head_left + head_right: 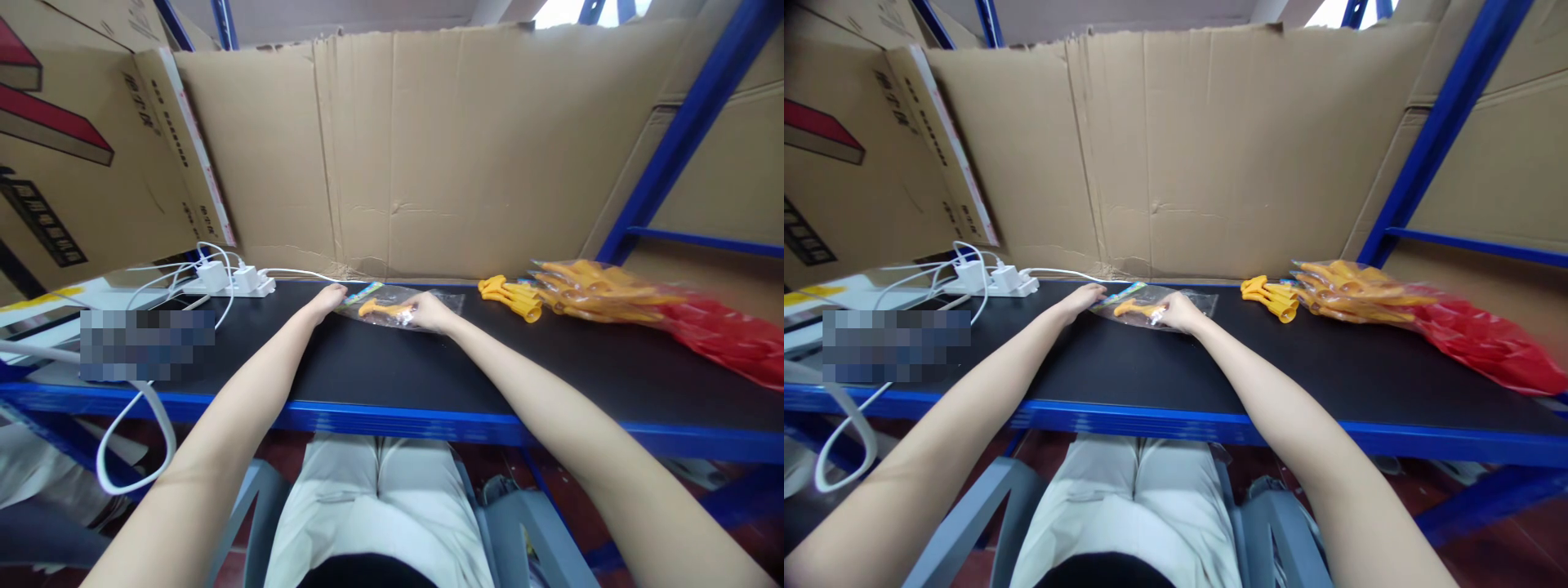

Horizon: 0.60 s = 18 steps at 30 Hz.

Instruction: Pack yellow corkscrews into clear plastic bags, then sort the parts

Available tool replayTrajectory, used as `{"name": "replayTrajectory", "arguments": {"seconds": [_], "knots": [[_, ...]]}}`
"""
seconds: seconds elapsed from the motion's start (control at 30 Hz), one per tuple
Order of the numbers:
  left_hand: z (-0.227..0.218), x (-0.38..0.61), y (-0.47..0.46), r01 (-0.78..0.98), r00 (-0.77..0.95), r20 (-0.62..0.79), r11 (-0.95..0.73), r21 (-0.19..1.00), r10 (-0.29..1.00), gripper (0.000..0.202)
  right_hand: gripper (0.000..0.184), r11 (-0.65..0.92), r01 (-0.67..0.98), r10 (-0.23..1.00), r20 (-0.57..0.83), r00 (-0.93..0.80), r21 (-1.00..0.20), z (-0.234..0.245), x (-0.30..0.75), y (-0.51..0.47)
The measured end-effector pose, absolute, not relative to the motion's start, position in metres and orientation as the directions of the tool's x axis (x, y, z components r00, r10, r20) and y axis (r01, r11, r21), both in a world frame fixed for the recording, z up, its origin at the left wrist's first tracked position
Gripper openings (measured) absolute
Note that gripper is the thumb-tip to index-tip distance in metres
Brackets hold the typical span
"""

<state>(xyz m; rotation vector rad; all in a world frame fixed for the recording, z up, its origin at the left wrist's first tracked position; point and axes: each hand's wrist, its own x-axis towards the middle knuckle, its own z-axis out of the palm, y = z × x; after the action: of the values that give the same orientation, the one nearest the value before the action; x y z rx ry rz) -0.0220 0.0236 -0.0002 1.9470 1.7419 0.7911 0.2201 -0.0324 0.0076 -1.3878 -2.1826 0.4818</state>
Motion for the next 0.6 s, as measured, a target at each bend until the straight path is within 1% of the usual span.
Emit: {"name": "replayTrajectory", "arguments": {"seconds": [0.03,0.1,0.2,0.3,0.37,0.4,0.47,0.53,0.6], "knots": [[0.000,-0.018,0.021,0.697,0.088,0.106,-0.138,0.704,0.990,0.037,0.030,0.430,0.719,0.902,0.234,-0.362,-0.546,0.007,0.222,-0.031],[0.002,-0.011,0.016,0.596,0.167,0.067,-0.155,0.788,0.984,0.035,0.031,0.438,0.709,0.898,0.237,-0.370,-0.553,0.007,0.224,-0.028],[0.003,-0.005,0.011,0.533,0.221,0.076,-0.186,0.825,0.972,0.035,0.030,0.415,0.700,0.909,0.229,-0.348,-0.582,0.005,0.227,-0.025],[0.003,-0.004,0.010,0.555,0.204,0.074,-0.178,0.813,0.976,0.034,0.035,0.359,0.620,0.927,0.190,-0.323,-0.698,0.003,0.228,-0.024],[0.003,-0.005,0.011,0.624,0.153,0.089,-0.166,0.763,0.984,0.034,0.043,0.318,0.537,0.929,0.143,-0.342,-0.781,0.003,0.228,-0.024],[0.003,-0.005,0.011,0.677,0.124,0.118,-0.171,0.716,0.985,0.034,0.046,0.307,0.501,0.923,0.125,-0.364,-0.809,0.003,0.228,-0.025],[0.002,-0.006,0.011,0.788,0.101,0.201,-0.202,0.581,0.974,0.034,0.046,0.303,0.437,0.902,0.107,-0.417,-0.847,0.004,0.229,-0.027],[0.001,-0.005,0.009,0.855,0.146,0.267,-0.257,0.451,0.953,0.034,0.044,0.288,0.375,0.881,0.091,-0.464,-0.881,0.006,0.229,-0.030],[0.001,-0.001,0.006,0.871,0.217,0.281,-0.315,0.377,0.935,0.034,0.042,0.252,0.326,0.865,0.061,-0.499,-0.911,0.009,0.228,-0.033]]}}
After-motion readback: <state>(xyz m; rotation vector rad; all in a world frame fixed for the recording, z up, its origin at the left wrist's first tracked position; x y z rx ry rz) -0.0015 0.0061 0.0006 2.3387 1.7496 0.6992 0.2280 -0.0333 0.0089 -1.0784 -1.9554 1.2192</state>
